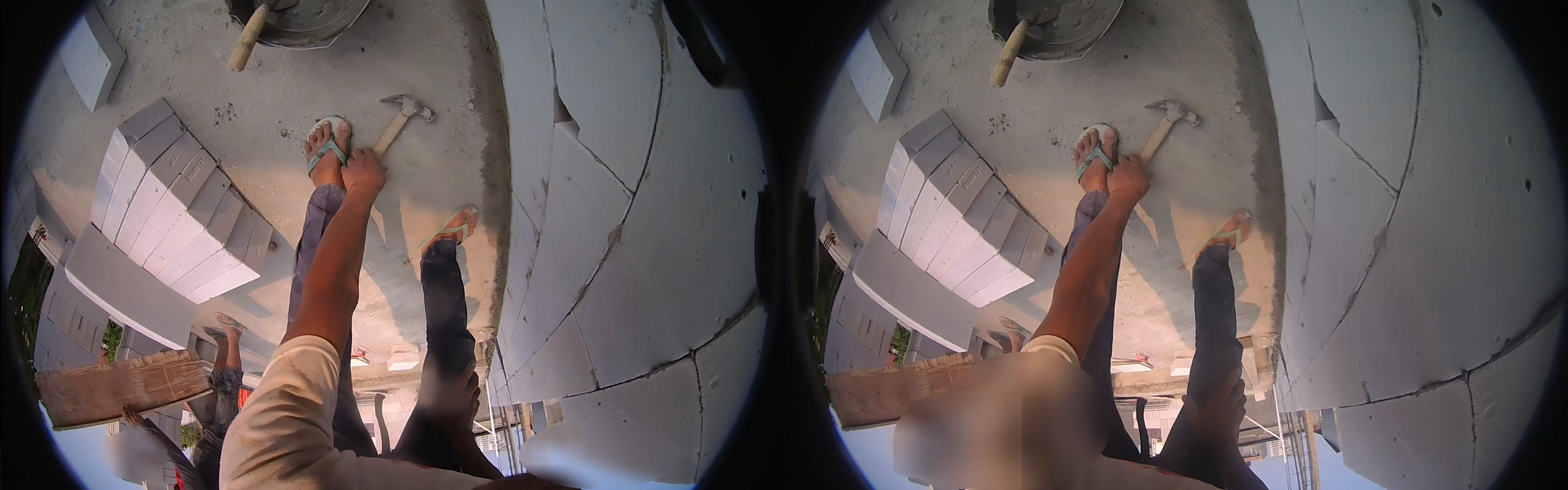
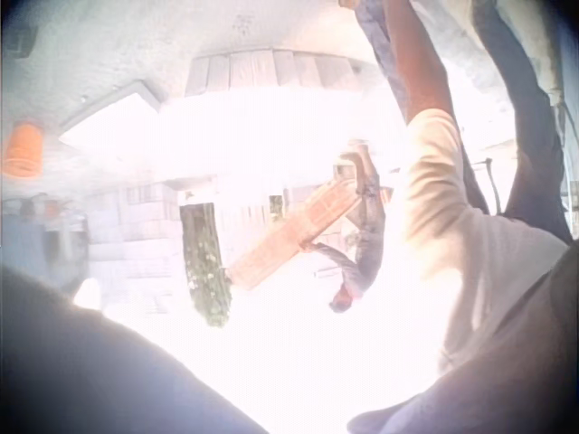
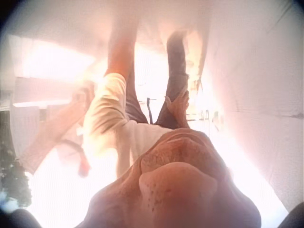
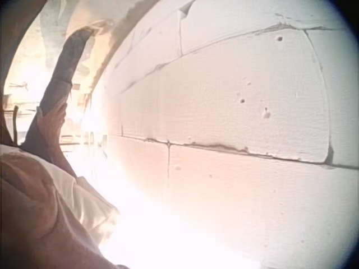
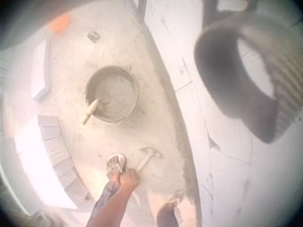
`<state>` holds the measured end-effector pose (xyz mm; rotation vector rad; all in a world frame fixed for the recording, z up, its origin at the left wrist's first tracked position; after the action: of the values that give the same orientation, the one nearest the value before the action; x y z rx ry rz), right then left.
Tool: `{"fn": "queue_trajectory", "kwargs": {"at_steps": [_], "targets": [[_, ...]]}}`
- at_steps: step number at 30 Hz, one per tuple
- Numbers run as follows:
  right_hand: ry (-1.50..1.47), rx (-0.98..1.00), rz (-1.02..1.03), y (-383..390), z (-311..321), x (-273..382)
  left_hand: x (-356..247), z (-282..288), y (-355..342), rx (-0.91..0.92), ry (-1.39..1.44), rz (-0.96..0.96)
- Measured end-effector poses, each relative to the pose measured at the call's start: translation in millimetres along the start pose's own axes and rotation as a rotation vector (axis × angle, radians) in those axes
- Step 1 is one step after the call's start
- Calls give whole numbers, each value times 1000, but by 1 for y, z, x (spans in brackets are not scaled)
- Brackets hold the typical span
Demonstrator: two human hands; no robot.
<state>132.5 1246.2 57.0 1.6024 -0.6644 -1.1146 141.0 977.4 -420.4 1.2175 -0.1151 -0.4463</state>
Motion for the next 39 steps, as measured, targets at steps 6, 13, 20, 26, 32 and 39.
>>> {"fn": "queue_trajectory", "kwargs": {"at_steps": [6, 13, 20, 26, 32, 39], "targets": [[-12, -143, 93, 0, -2, -15, 0, 4, 1, -8, -60, -39], [-68, -246, 284, 18, -15, -35, -48, 64, 170, 161, 204, -76], [-1297, 200, 563, 55, 14, -36, -101, 157, 471, 578, 32, -422], [-2542, 513, 1081, 133, 34, -35, -181, 197, 602, 796, -305, -744], [-3034, 119, 991, 110, -6, -102, -294, 197, 665, 767, -517, -989], [-3134, -461, 396, 99, -98, -219, -434, 164, 691, -104, -992, -1553]]}}
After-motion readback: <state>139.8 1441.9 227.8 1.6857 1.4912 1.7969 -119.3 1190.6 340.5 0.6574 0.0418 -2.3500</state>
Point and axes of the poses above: each hand's wrist, its own y-axis away from the middle knuckle, its own z-axis out of the back of the hand, x = y × z, the point moved 1 cm from there along -y, towards the middle knuckle, and after that the axes turned 13 degrees about x, right-handed, at the moved point
